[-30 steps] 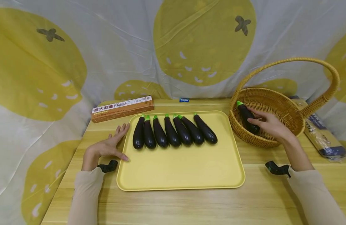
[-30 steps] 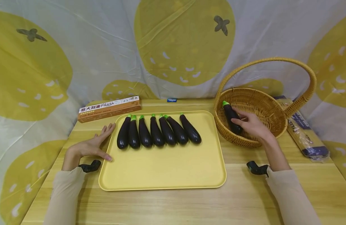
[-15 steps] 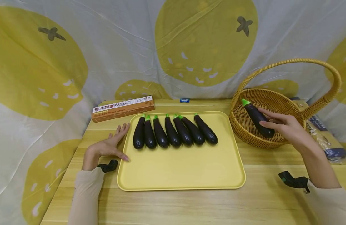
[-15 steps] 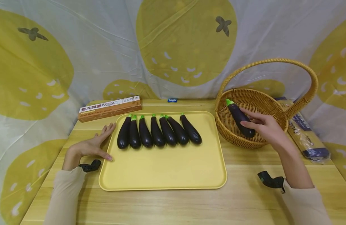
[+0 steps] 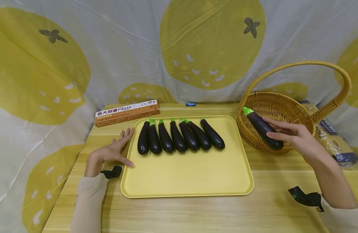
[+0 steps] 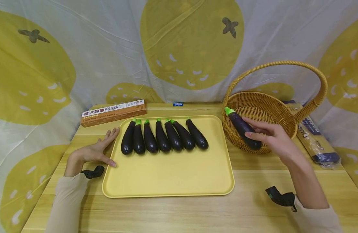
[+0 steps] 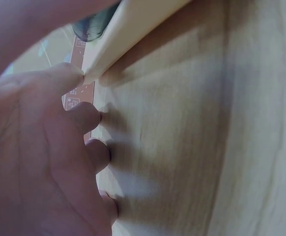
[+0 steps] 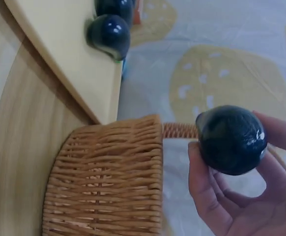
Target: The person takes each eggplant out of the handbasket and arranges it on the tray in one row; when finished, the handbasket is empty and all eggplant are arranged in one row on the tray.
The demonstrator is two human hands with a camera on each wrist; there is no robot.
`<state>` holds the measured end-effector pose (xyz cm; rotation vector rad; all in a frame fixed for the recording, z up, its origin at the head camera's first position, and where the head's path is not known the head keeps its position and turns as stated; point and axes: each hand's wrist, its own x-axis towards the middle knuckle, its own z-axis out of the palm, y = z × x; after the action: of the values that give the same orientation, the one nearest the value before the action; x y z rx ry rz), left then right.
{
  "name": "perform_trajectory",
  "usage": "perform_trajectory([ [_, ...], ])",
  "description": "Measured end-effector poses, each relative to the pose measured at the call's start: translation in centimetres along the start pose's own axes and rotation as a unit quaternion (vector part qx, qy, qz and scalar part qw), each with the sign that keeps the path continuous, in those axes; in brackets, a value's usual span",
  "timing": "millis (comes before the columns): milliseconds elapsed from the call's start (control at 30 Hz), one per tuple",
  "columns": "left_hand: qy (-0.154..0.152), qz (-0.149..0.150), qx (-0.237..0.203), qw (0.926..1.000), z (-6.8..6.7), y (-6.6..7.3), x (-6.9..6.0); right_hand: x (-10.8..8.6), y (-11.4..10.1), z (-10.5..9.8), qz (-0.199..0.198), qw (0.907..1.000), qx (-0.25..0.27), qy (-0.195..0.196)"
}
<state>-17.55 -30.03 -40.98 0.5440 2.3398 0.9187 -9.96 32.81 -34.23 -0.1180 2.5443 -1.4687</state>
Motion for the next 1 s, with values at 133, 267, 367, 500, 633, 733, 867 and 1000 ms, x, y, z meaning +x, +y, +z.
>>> perform_trajectory([
  [133, 0.001, 0.001, 0.002, 1.0, 0.0, 0.0, 0.0, 0.1, -1.1, 1.3, -0.016, 0.9995, -0.018, -0.02],
  [267, -0.001, 0.0, 0.005, 1.0, 0.0, 0.0, 0.0, 1.2, -2.7, 3.8, -0.004, 0.9969, -0.068, -0.038],
  [367, -0.002, -0.003, 0.01, 0.9999, 0.0, 0.0, 0.1, 2.5, -3.4, 6.2, -0.005, 0.9927, -0.114, -0.04],
  [500, -0.004, -0.008, 0.012, 0.9999, 0.0, 0.3, 0.1, 4.4, -3.7, 8.9, -0.03, 0.9848, -0.169, -0.028],
  [633, -0.006, -0.013, 0.015, 0.9998, 0.0, 0.4, -0.1, 5.8, -3.6, 10.9, -0.042, 0.9777, -0.206, -0.012],
  [733, -0.008, -0.011, 0.016, 0.9998, -0.1, 0.3, -0.3, 6.5, -3.3, 11.9, -0.047, 0.9721, -0.23, 0.005],
  [867, -0.008, -0.007, 0.012, 0.9999, -0.1, 0.2, -0.3, 7.2, -2.8, 12.7, -0.046, 0.9688, -0.242, 0.022],
  [1000, -0.006, -0.004, 0.007, 0.9999, -0.1, 0.0, -0.3, 7.6, -2.4, 12.9, -0.04, 0.972, -0.231, 0.014],
])
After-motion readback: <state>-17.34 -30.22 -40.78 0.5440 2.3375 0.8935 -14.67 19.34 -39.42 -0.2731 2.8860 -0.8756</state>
